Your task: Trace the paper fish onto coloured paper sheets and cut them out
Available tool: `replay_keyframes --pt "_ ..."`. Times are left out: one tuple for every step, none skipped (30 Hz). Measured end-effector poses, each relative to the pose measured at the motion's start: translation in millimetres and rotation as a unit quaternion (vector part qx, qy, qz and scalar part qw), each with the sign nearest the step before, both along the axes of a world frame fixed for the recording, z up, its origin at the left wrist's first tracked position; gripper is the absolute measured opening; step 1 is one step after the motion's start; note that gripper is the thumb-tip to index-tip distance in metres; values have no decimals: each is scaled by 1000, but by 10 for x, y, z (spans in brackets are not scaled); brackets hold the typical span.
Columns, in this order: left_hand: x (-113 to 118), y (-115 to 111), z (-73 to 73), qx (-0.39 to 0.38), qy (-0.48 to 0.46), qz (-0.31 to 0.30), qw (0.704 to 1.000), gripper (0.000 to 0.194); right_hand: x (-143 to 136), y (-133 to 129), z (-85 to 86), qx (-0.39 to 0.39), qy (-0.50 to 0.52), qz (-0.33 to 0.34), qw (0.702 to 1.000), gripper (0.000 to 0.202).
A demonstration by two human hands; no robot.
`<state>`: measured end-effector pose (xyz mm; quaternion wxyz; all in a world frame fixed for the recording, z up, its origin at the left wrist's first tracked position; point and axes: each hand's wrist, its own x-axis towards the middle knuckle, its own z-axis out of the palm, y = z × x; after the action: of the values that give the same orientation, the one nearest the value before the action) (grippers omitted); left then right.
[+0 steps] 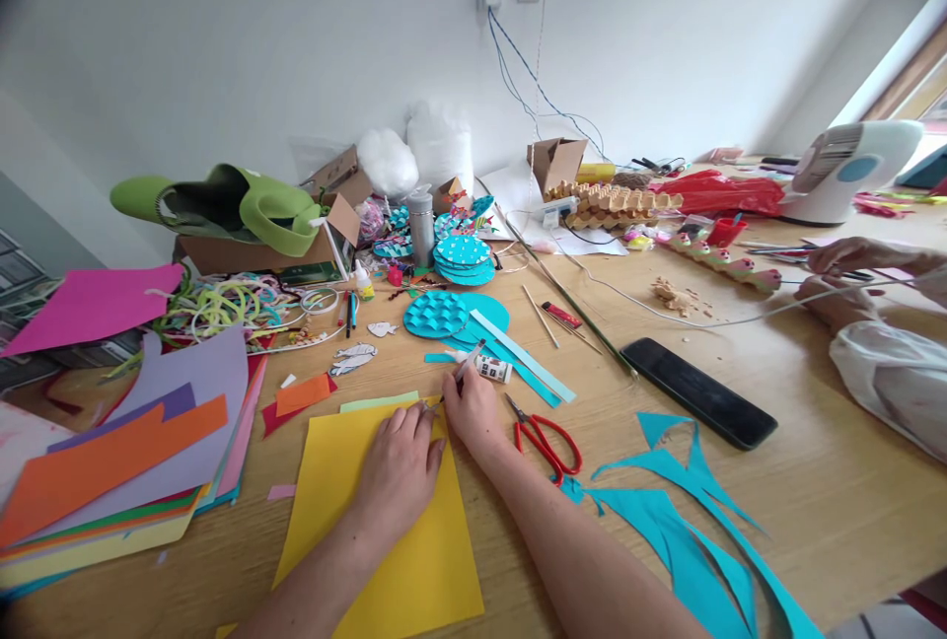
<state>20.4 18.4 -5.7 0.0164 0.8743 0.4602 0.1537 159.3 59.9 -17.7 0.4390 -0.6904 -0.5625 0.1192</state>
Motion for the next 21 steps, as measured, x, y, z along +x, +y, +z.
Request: replay_keyframes --pt "0 0 0 0 -1 1 1000 30 1 -1 -1 1 -1 0 1000 22" --pt "0 1 1 -1 -2 2 1000 30 2 -3 -2 1 -2 3 1000 21" --pt "2 1 4 -2 -2 3 1000 30 3 -4 -3 0 -2 5 1000 21" --pt "4 2 7 -4 -2 4 1000 30 5 -5 -5 -1 -1 8 1000 21" --pt "6 2 10 -7 -2 5 1000 30 7 -6 -6 -3 -1 10 1000 21" --pt "8 3 13 -9 -1 5 1000 30 8 -8 -8 -5 -1 12 1000 21" --pt "10 5 14 -11 -1 5 1000 30 9 -9 -9 -7 -1 13 1000 21" --pt "12 6 14 -12 -2 6 1000 31 10 -11 -9 -9 -1 15 1000 21" --pt "12 8 12 -12 -3 6 1000 31 10 -13 -9 -10 -1 16 1000 22" --pt "12 9 8 -11 -4 7 1000 31 10 -14 -10 -11 -1 17 1000 21" --pt "11 10 3 -9 -6 7 1000 31 9 -16 -10 -11 -1 18 1000 21" --pt "9 12 -3 -8 -8 8 1000 31 9 -17 -11 -10 -2 20 1000 21" --pt "7 13 -8 -7 -11 7 1000 31 9 -18 -13 -9 -3 22 1000 21" --pt "5 14 -13 -6 -13 7 1000 31 10 -18 -16 -7 -5 23 1000 21" --pt "3 15 -18 -5 -15 6 1000 30 10 -19 -20 -3 -7 25 1000 21" --pt "0 17 -21 -5 -17 5 1000 30 10 -20 -25 0 -10 26 1000 21" --pt "-3 19 -24 -5 -19 5 1000 30 10 -21 -30 3 -12 27 1000 21" --pt "-6 22 -25 -7 -21 5 1000 30 9 -23 -36 4 -14 28 999 21" --pt "-9 24 -26 -8 -22 5 1000 31 8 -26 -41 5 -15 29 999 21" --pt "-11 26 -26 -11 -22 5 1000 31 7 -28 -44 5 -16 30 999 22" --pt "-13 28 -24 -13 -23 4 1000 31 5 -32 -46 3 -16 30 999 22"
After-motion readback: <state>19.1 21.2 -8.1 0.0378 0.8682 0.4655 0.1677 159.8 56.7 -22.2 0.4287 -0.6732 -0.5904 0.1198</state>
